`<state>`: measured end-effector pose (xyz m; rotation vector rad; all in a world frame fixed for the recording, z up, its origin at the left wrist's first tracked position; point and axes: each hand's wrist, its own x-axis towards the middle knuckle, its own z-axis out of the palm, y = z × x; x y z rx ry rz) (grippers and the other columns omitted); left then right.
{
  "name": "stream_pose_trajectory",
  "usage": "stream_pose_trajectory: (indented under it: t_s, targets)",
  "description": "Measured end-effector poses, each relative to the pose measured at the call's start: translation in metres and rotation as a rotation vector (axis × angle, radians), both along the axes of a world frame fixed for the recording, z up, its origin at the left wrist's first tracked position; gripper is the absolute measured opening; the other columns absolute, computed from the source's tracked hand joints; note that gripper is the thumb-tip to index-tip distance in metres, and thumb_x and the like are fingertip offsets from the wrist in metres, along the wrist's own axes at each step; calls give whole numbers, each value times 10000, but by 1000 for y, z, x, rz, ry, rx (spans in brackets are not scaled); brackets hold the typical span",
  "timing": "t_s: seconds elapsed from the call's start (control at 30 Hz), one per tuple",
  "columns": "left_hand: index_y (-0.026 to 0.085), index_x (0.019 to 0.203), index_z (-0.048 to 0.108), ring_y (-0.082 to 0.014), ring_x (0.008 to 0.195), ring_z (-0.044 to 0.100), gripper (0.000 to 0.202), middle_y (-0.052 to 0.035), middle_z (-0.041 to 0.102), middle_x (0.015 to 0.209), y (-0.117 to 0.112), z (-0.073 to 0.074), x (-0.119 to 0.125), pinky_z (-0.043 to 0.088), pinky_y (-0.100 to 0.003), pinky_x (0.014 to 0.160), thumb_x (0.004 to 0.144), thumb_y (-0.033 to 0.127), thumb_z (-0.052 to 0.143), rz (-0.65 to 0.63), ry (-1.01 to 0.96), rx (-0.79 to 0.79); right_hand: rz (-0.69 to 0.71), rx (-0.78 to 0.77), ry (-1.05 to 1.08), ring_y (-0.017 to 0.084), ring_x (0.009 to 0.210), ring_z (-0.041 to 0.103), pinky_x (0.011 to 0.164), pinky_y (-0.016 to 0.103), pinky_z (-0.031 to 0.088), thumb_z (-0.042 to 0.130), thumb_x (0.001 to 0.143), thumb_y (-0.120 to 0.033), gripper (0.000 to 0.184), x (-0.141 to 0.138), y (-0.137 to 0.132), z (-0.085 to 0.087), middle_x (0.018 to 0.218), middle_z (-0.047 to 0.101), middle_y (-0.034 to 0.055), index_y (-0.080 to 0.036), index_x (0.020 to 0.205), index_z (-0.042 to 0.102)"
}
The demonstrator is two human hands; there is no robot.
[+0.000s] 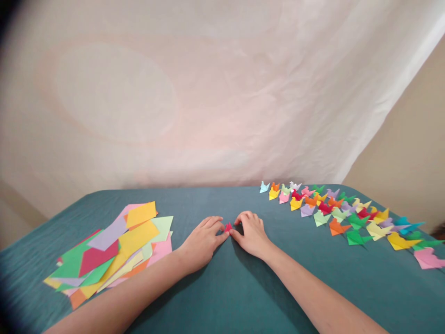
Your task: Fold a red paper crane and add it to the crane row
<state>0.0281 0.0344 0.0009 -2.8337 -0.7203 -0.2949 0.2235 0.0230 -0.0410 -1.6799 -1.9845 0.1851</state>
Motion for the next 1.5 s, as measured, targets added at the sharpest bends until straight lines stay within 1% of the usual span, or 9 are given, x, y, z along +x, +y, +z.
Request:
stream_pose_trajectory:
  t_s: [0.2,0.43,0.67,0.87,1.07,1.13,1.23,1.33,1.5]
  targets:
    - [174,1083,614,-249,1176,429,246,-95,594,1064,-1,3,2,290,-401,1017,877,190,481,17,18,14,-44,-26,-32,232,1024,480,866,368,343,604,772,-416,260,0,4,-2,1062,536,64,-212,925,552]
    - [146,1011,637,-243,1178,427,219,-107,600,1056,-2,7,2,286,-404,1022,877,174,467,13,36,22,-43,-47,-16,230,1059,471,901,380,334,607,768,-406,251,0,4,-2,1111,529,68,-211,918,553]
    - [133,971,635,-231,1138,453,185,-103,599,1006,3,0,0,340,-384,995,871,151,480,-44,-31,4,-1,4,1,227,1105,463,934,412,317,558,810,-426,232,-1,0,0,1133,543,73,-216,910,561]
    - [146,958,648,-212,1080,480,188,-79,597,963,11,-10,-2,384,-356,944,851,124,495,-87,-137,-100,22,36,21,226,1092,475,934,412,318,570,802,-437,237,-4,-2,0,1120,554,68,-220,895,589]
    - [181,941,633,-185,947,523,242,-47,595,955,12,-13,-2,427,-334,862,796,72,473,12,-257,-231,35,34,58,218,1071,492,931,401,321,614,773,-398,192,-4,-1,2,1103,565,57,-219,844,609]
    - [170,957,604,-193,949,521,217,-60,585,970,12,-13,-2,432,-343,859,796,101,476,70,-315,-250,30,28,66,218,1069,493,931,402,320,626,762,-393,184,-4,-1,4,1098,569,54,-221,826,614]
    - [156,1029,551,-218,1007,500,225,-84,557,1034,14,-15,-2,428,-380,882,815,222,529,131,-391,-259,28,23,70,218,1067,495,926,400,320,629,757,-382,168,-5,-2,5,1088,576,50,-224,813,615]
    - [151,1087,525,-225,1064,473,314,-93,537,1075,17,-17,-3,401,-402,933,815,301,571,119,-421,-275,28,28,70,215,1062,500,919,395,324,626,757,-374,164,-5,-2,5,1085,580,46,-226,826,609]
    - [177,1071,563,-216,1068,473,276,-80,543,1055,20,-19,-4,395,-401,945,827,306,571,72,-436,-298,38,39,64,218,1060,502,917,394,328,615,763,-374,230,-4,-2,3,1094,580,54,-229,941,598]
